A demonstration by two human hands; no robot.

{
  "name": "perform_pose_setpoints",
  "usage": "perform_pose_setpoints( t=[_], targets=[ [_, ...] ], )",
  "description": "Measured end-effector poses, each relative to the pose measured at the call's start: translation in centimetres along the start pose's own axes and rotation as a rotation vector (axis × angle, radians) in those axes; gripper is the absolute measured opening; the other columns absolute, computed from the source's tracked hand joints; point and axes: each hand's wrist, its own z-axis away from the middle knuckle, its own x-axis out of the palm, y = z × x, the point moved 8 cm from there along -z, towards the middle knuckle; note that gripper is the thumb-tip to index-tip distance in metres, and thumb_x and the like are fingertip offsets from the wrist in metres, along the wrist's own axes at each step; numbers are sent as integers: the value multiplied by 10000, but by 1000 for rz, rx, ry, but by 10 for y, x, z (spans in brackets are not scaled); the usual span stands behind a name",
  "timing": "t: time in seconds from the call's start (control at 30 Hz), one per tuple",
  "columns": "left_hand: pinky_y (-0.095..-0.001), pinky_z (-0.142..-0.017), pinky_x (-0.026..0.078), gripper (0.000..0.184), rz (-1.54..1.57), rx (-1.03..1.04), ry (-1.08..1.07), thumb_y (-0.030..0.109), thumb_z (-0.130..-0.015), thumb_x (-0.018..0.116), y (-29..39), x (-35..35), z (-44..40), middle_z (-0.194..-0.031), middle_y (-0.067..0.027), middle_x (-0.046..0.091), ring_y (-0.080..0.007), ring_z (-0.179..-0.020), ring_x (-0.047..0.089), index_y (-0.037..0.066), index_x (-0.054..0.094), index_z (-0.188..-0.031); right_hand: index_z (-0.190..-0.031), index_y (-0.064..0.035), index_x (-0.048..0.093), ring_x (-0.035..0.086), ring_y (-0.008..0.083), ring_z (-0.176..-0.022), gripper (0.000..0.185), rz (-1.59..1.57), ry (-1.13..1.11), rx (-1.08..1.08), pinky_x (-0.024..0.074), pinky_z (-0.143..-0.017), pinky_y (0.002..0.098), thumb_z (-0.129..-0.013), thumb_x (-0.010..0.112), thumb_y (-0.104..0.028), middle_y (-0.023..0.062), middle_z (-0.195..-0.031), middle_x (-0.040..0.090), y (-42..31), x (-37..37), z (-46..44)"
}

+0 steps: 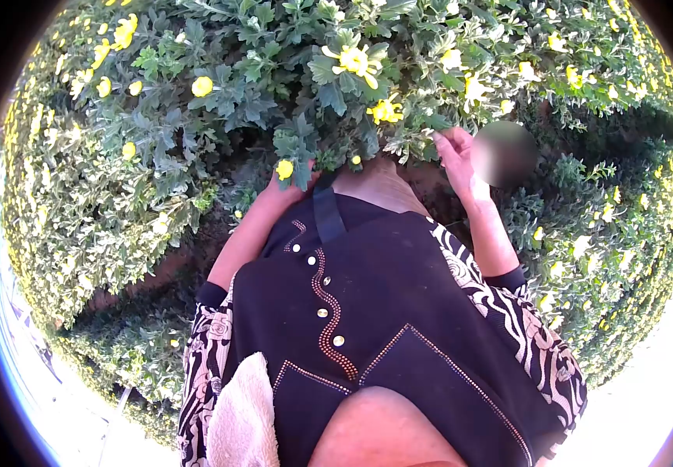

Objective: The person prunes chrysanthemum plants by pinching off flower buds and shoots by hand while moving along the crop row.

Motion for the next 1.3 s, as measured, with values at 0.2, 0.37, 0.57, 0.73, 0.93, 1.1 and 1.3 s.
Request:
perform_pose_setpoints(
  t=[0.2, 0.37, 0.57, 0.73, 0.93, 1.1, 1.3],
  targets=[
    [-416, -862, 506, 310, 202, -116, -98, 259, -909, 551, 11, 0, 8, -1093, -114, 633, -231, -992, 629, 55, 565, -1142, -1156, -39, 637, 618, 106, -845, 356, -364, -53, -162, 509, -777, 259, -829, 728, -148, 51, -993, 693, 1, 50, -60],
    [-409, -859, 506, 305, 229, -155, -114, 246, -906, 556, 14, -2, 8, -1092, -112, 632, -226, -990, 628, 54, 565, -1143, -882, -96, 668, 586, 43, -665, 37, -722, -92, -101, 451, -577, 199, -895, 643, -120, -27, -789, 669, -9, 69, -70],
    [-401, -856, 507, 300, 255, -223, -111, 231, -904, 563, 11, -4, 10, -1090, -109, 631, -220, -987, 627, 53, 565, -1145, -946, -109, 631, 577, 110, -639, 95, -945, -66, 429, 459, -550, 226, -907, 653, -193, -17, -754, 606, 33, 93, -77],
    [-394, -853, 507, 296, 275, -267, -109, 218, -901, 568, 16, -5, 8, -1089, -107, 630, -215, -985, 626, 52, 565, -1146, -1019, -29, 650, 531, 101, -573, 119, -1052, -52, 551, 461, -540, 255, -933, 579, -70, 28, -830, 641, 52, 109, -81],
    [-386, -850, 508, 292, 295, -318, -108, 202, -898, 575, 18, -4, 5, -1087, -105, 629, -209, -982, 625, 51, 565, -1148, -904, -70, 648, 524, 43, -611, 80, -868, -322, 138, 403, -574, 191, -944, 591, -109, -45, -669, 588, -8, 68, -57],
    [-379, -847, 508, 290, 316, -348, -102, 190, -896, 580, 18, -5, -4, -1086, -103, 628, -204, -979, 625, 50, 565, -1149, -999, -18, 665, 589, 81, -742, 199, -151, -162, 143, 465, -697, 232, -927, 646, -202, 26, -788, 657, 62, 10, -27],
    [-371, -844, 509, 287, 333, -372, -111, 174, -893, 587, 19, -11, -17, -1085, -100, 627, -198, -977, 624, 49, 565, -1151, -1068, 9, 587, 545, 117, -614, 426, -535, 321, 174, 463, -534, 254, -816, 782, -274, 54, -804, 633, 63, -34, -51]
  ],
)
